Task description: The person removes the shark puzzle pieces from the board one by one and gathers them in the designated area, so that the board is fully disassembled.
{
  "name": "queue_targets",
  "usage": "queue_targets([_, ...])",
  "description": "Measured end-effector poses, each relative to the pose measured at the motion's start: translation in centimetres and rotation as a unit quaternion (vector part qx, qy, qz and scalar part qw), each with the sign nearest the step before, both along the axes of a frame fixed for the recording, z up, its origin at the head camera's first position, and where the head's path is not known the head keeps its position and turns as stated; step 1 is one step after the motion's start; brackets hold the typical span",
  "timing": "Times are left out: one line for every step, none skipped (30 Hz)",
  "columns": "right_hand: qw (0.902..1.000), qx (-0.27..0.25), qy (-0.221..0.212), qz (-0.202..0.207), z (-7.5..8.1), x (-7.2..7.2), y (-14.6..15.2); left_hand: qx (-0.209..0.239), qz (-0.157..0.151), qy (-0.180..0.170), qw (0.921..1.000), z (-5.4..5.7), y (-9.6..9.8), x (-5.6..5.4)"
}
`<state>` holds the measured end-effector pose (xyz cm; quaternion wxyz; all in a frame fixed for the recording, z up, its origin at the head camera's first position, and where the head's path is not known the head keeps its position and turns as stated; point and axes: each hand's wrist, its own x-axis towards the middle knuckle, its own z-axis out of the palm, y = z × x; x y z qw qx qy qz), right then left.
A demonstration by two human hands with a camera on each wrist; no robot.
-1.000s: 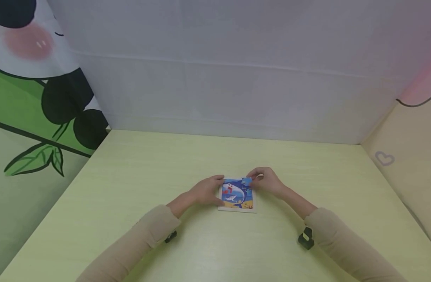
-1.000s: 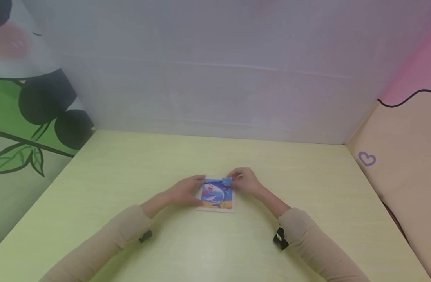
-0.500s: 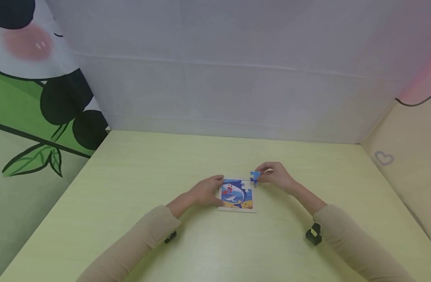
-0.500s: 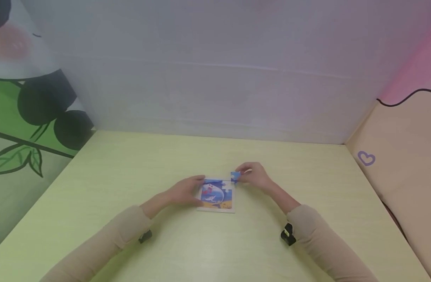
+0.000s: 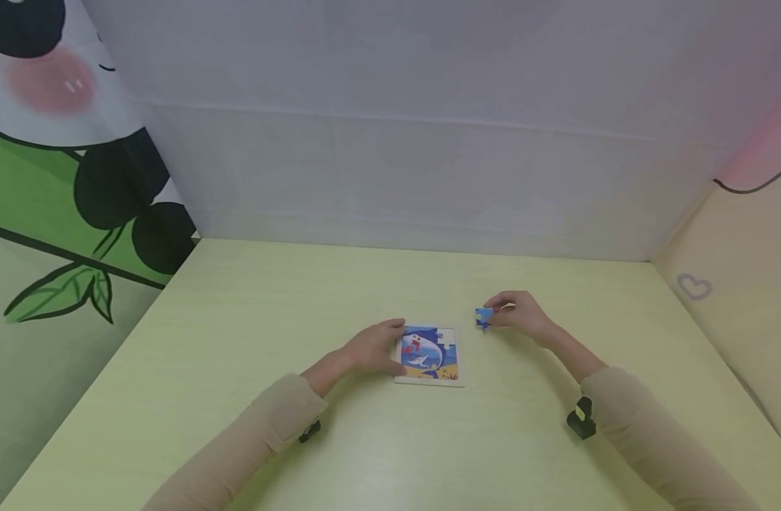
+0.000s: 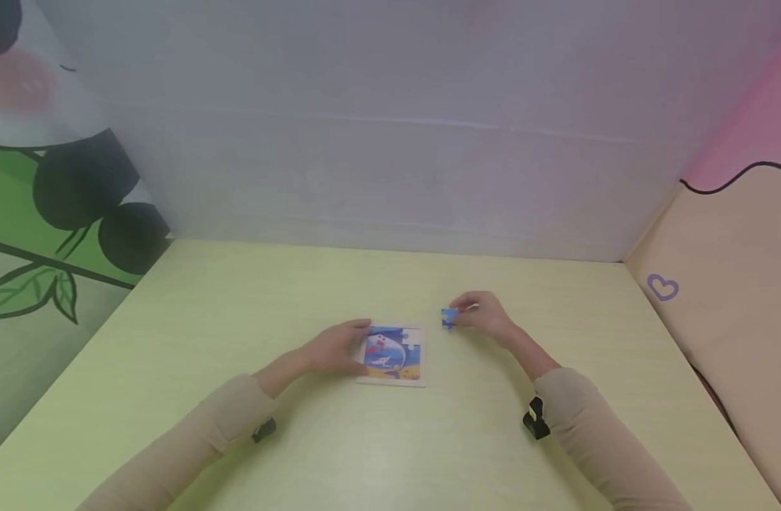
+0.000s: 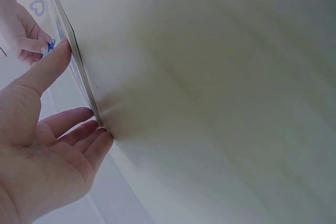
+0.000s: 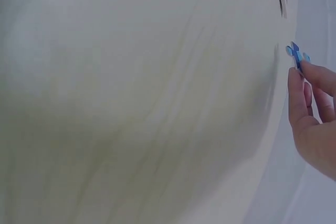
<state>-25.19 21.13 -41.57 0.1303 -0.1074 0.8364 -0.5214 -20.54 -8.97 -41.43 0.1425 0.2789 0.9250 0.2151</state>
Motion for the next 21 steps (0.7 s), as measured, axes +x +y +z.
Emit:
queue_targets([1.0000,0.005,0.001,-0.002,-0.1,-0.1,0.2,0.002,0.000,-0.001,1.0000,0.0,0.0,0.0])
queue_targets([1.0000,0.009,0.001,-0.004,-0.2,-0.2,0.3,0.002,0.000,0.000,1.0000,0.0,0.0,0.0])
queue_targets([0.9999,0.016,0.001,-0.007,-0.2,-0.3,0.5,0.002,0.000,0.000,1.0000,-0.1,0.0,0.0])
queue_targets([0.9997,0.023,0.002,-0.009,-0.3,-0.3,0.6,0.000,0.000,0.000,1.0000,-0.1,0.0,0.0])
queue_targets([0.9995,0.028,0.003,-0.011,-0.3,-0.4,0.7,-0.001,0.001,-0.001,1.0000,-0.1,0.0,0.0])
queue_targets([0.9994,0.034,0.003,-0.011,-0.4,-0.5,0.7,-0.001,0.001,-0.002,1.0000,-0.1,0.0,0.0])
queue_targets([0.9991,0.040,0.004,-0.013,-0.5,-0.6,0.8,-0.002,0.001,-0.003,1.0000,-0.1,0.0,0.0])
queue_targets([0.9989,0.045,0.004,-0.015,-0.5,-0.7,0.9,-0.003,0.001,-0.003,1.0000,-0.1,0.0,0.0])
queue_targets([0.9987,0.049,0.003,-0.017,-0.6,-0.8,1.0,-0.003,0.002,-0.004,1.0000,-0.1,0.0,0.0])
queue_targets([0.9985,0.052,0.003,-0.018,-0.7,-0.9,1.0,-0.003,0.002,-0.005,1.0000,-0.1,0.0,0.0])
queue_targets([0.9983,0.054,0.003,-0.019,-0.8,-1.0,1.1,-0.002,0.003,-0.006,1.0000,0.0,0.0,0.1])
queue_targets([0.9981,0.059,0.003,-0.018,-0.9,-1.0,1.2,-0.002,0.003,-0.006,1.0000,0.0,0.0,0.1])
queue_targets([0.9980,0.060,0.003,-0.020,-1.0,-1.1,1.3,-0.003,0.004,-0.007,1.0000,0.0,0.0,0.1])
queue_targets([0.9979,0.061,0.003,-0.020,-1.1,-1.2,1.3,-0.002,0.005,-0.008,1.0000,0.1,0.0,0.1])
queue_targets([0.9978,0.063,0.002,-0.021,-1.2,-1.3,1.4,-0.002,0.005,-0.008,1.0000,0.0,0.0,0.1])
queue_targets([0.9975,0.068,0.002,-0.021,-1.3,-1.3,1.4,-0.004,0.005,-0.006,1.0000,0.0,0.0,0.1])
queue_targets([0.9972,0.072,0.003,-0.022,-1.3,-1.3,1.5,-0.005,0.005,-0.005,1.0000,0.0,0.0,0.0])
queue_targets([0.9969,0.076,0.004,-0.023,-1.4,-1.4,1.5,-0.006,0.004,-0.005,1.0000,0.0,0.0,0.0])
queue_targets([0.9966,0.078,0.003,-0.026,-1.5,-1.4,1.5,-0.005,0.004,-0.004,1.0000,0.0,0.0,0.0])
queue_targets([0.9963,0.081,0.003,-0.027,-1.5,-1.4,1.5,-0.005,0.004,-0.003,1.0000,-0.1,0.0,0.0])
queue_targets([0.9961,0.084,0.003,-0.029,-1.6,-1.4,1.5,-0.007,0.003,-0.002,1.0000,-0.1,0.0,0.0])
